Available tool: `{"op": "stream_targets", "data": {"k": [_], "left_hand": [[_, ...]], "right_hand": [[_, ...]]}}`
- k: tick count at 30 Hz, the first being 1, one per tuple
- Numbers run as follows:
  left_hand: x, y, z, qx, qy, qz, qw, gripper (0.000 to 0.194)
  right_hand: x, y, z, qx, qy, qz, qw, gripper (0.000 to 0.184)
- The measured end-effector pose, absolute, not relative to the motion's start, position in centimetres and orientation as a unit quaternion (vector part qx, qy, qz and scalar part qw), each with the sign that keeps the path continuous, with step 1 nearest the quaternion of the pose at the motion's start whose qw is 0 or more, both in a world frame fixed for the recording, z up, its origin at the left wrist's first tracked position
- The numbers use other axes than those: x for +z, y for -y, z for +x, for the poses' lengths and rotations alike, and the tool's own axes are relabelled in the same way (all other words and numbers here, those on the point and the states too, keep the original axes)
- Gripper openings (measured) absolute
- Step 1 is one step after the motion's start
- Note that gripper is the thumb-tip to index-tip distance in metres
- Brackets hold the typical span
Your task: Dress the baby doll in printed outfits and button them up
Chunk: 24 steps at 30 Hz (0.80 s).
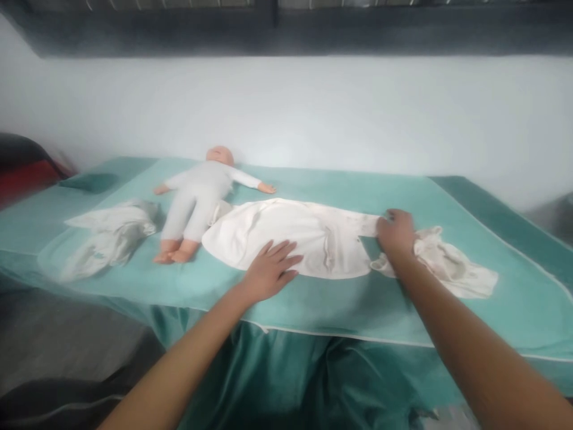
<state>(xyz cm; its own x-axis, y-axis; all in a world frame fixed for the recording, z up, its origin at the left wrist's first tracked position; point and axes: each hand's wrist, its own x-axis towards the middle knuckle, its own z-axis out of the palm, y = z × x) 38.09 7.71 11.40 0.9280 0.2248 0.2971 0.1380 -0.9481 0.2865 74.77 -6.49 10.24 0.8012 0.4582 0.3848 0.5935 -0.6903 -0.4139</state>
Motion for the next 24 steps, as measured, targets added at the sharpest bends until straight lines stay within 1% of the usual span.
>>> {"op": "stream_targets", "data": {"k": [2,4,6,8,10,11,12,13,14,16,18,20,22,24], "left_hand": [[11.6,-7.4,37.8,0.164,-0.088,0.974,0.129,0.048],[12.1,-7.0,37.4,0.156,-0.085,0.972,0.151,0.049],[13.0,-6.6,36.6,0.131,-0.081,0.964,0.216,0.046],[14.3,-6.7,35.6,0.124,-0.100,0.937,0.310,0.040],[15.8,-7.5,34.1,0.176,-0.148,0.899,0.373,0.035],[16.6,-8.2,33.3,0.225,-0.180,0.881,0.376,0.033],[17.3,-9.1,32.3,0.279,-0.214,0.866,0.354,0.031],[17.8,-10.1,31.2,0.328,-0.248,0.856,0.313,0.030],[18.2,-11.2,30.0,0.364,-0.284,0.849,0.258,0.029],[18.5,-13.3,27.6,0.381,-0.362,0.840,0.135,0.029],[18.1,-14.8,25.4,0.336,-0.429,0.838,0.034,0.030],[17.3,-15.6,23.6,0.266,-0.477,0.837,-0.031,0.029],[16.4,-15.9,22.6,0.208,-0.503,0.837,-0.056,0.029],[15.9,-16.1,22.1,0.178,-0.516,0.837,-0.046,0.030]], "right_hand": [[10.4,6.5,73.7,-0.134,0.328,-0.901,0.249,0.044],[10.9,6.6,72.6,-0.122,0.376,-0.888,0.234,0.039],[11.6,6.3,71.8,-0.108,0.407,-0.878,0.229,0.038],[12.7,5.5,71.1,-0.102,0.426,-0.868,0.233,0.039],[13.8,3.6,70.1,-0.102,0.448,-0.855,0.238,0.040],[14.4,2.2,69.5,-0.099,0.462,-0.847,0.243,0.040],[15.0,0.5,68.7,-0.085,0.474,-0.839,0.254,0.040],[15.6,-1.5,67.7,-0.065,0.485,-0.830,0.268,0.040],[16.2,-3.7,66.5,-0.022,0.489,-0.818,0.301,0.041],[17.2,-8.6,64.0,0.082,0.485,-0.793,0.359,0.046],[18.1,-13.8,61.7,0.148,0.472,-0.775,0.395,0.054],[18.7,-19.1,60.0,0.188,0.463,-0.767,0.403,0.060],[18.7,-24.4,59.1,0.201,0.463,-0.762,0.406,0.064],[18.4,-29.5,58.8,0.198,0.466,-0.760,0.408,0.067]]}}
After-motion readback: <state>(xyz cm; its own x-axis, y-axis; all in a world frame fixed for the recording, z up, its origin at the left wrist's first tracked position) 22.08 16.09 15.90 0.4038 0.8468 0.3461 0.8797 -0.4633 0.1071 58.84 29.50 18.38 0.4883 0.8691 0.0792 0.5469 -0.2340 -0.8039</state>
